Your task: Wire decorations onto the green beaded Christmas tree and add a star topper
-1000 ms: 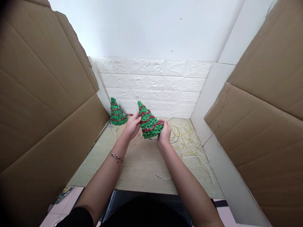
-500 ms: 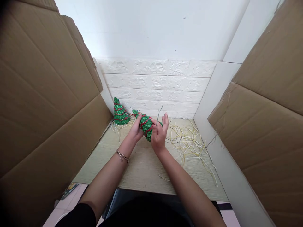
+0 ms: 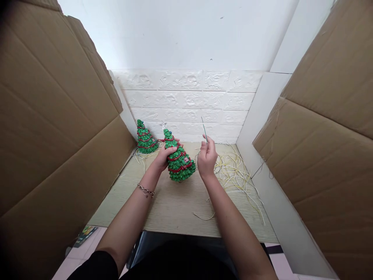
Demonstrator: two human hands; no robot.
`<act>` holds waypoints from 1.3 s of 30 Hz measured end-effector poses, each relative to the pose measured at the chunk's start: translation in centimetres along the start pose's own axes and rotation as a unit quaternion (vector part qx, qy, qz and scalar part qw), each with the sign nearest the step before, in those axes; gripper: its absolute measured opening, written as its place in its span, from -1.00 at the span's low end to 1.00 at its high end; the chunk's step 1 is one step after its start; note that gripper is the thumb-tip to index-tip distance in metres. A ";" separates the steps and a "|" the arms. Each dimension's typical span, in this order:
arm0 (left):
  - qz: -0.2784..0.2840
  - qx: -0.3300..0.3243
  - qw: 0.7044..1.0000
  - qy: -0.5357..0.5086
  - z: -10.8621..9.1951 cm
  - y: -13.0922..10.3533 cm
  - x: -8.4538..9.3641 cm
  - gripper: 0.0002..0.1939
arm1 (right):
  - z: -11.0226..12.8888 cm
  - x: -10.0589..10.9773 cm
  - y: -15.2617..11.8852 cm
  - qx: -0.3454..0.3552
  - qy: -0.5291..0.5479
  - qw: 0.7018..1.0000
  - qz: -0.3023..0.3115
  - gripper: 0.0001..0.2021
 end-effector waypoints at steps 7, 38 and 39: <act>0.134 0.042 0.989 0.045 0.3 -0.8 -1.7 -0.47 | -0.5 -0.4 0.7 0.053 -0.070 0.993 0.079 -0.74; 0.153 0.009 0.985 -0.079 -1.7 -0.8 0.3 -0.46 | -4.0 4.4 5.5 -0.199 0.265 0.941 -0.074 -0.75; 0.148 0.004 0.985 -0.091 -1.8 -0.8 0.4 -0.47 | -4.0 4.8 5.7 -0.197 0.275 0.936 -0.099 -0.76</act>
Point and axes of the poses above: each hand's wrist, its own y-axis towards the middle knuckle, its own x-axis out of the back of the hand, z = x × y, the point moved 4 cm from there along y, towards the middle knuckle, and after that the axes turned 12 degrees about x, right-handed, at the moved point
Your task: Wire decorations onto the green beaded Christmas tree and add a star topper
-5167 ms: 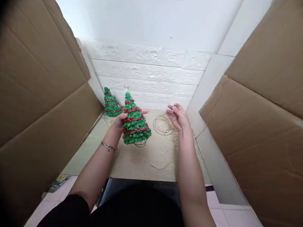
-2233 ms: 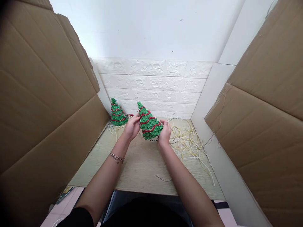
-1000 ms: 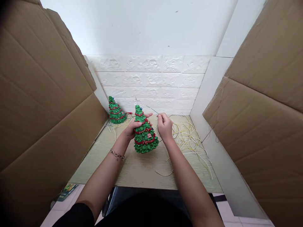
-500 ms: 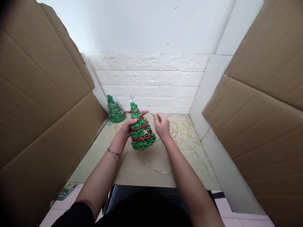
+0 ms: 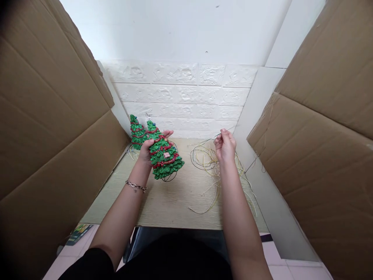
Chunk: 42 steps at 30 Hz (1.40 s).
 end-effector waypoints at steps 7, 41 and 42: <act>-0.030 -0.025 0.999 -0.018 -0.4 -0.2 0.3 -0.50 | -0.8 1.2 -0.2 -0.008 -0.055 0.988 -0.141 -0.86; 0.049 0.068 0.996 0.018 1.4 0.2 -0.6 -0.46 | -7.6 -1.8 -5.0 0.025 -0.761 0.568 0.312 -0.74; 0.052 0.070 0.996 0.022 1.5 0.2 -0.5 -0.45 | -7.5 -1.5 -4.7 0.015 -0.740 0.601 0.303 -0.76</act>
Point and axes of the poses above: each hand's wrist, its own y-axis towards the middle knuckle, its own x-axis out of the back of the hand, z = x × y, the point moved 4 cm from there along y, towards the middle knuckle, and after that the axes turned 12 degrees about x, right-handed, at the moved point
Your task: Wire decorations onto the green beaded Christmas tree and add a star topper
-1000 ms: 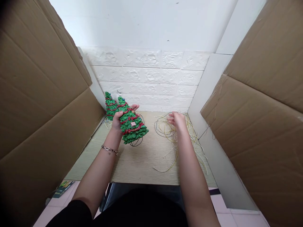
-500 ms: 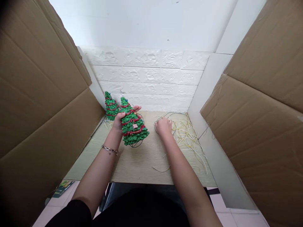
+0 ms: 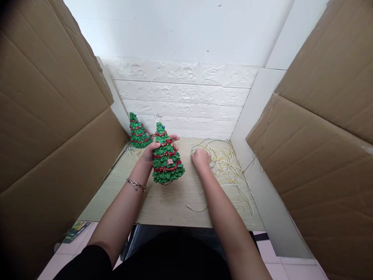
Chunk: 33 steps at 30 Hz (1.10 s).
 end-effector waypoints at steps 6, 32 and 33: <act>0.028 0.026 0.999 0.027 0.7 0.2 0.3 -0.43 | -2.3 2.2 0.7 -0.033 0.300 0.941 -0.154 -0.81; 0.075 0.070 0.993 0.063 1.0 -0.2 -1.1 -0.47 | -2.5 5.0 0.2 -0.042 0.567 0.816 -0.106 -0.72; 0.074 0.070 0.993 0.064 0.9 -0.2 -1.2 -0.48 | -2.8 5.0 0.1 -0.025 0.500 0.863 -0.060 -0.74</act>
Point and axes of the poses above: each hand's wrist, its own y-axis towards the middle knuckle, its own x-axis out of the back of the hand, z = x × y, the point moved 4 cm from there along y, towards the middle knuckle, and after that the axes turned 12 degrees about x, right-handed, at the moved point
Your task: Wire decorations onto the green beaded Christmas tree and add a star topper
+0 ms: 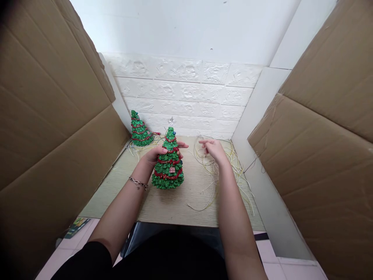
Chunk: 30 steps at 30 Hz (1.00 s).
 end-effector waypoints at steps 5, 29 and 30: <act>0.014 0.010 1.000 0.017 0.0 0.0 -0.2 -0.47 | -0.6 4.1 0.2 0.028 -0.194 0.967 -0.160 -0.73; -0.034 0.053 0.998 0.025 0.4 0.1 0.1 -0.39 | 1.1 -3.8 -2.2 -0.009 0.223 0.925 0.306 -0.79; -0.037 0.053 0.998 0.026 0.3 0.0 0.0 -0.39 | 0.8 -4.0 -2.4 -0.020 0.216 0.917 0.336 -0.79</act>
Point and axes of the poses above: each hand's wrist, its own y-axis towards the middle knuckle, its own x-axis out of the back of the hand, z = x × y, the point moved 4 cm from there along y, towards the middle knuckle, and after that the axes turned 12 degrees about x, right-handed, at the moved point
